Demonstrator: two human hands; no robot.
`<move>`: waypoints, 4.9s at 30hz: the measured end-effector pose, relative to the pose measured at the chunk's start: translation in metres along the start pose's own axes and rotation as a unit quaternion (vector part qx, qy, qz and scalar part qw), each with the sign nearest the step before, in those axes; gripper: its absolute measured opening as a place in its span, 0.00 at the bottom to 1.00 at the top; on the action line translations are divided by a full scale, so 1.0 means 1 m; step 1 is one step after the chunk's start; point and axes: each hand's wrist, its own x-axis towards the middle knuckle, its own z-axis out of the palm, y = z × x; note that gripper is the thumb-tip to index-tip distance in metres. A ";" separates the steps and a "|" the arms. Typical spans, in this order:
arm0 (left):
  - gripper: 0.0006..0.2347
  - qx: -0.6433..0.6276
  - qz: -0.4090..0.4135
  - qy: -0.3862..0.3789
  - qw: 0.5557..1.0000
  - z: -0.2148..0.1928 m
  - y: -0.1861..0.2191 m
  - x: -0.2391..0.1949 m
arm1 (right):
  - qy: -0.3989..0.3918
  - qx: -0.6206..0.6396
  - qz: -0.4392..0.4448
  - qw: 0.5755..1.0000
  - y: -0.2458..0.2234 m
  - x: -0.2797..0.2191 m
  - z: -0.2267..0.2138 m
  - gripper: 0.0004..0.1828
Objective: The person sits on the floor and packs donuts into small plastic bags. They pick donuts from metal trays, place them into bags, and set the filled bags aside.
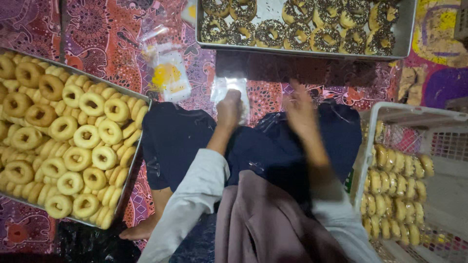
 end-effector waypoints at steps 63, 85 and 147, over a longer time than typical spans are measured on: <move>0.29 -0.854 -0.222 0.060 0.466 -0.088 0.100 0.080 | 0.065 -0.176 -0.289 0.939 -0.188 0.043 0.106 0.28; 0.05 -0.365 -0.265 0.209 0.868 -0.233 0.048 -0.086 | -0.226 -0.139 -0.237 0.934 -0.195 -0.043 0.143 0.13; 0.06 -0.156 -0.133 0.081 0.975 -0.091 0.000 -0.029 | -0.039 0.152 0.156 0.975 0.115 0.024 0.190 0.23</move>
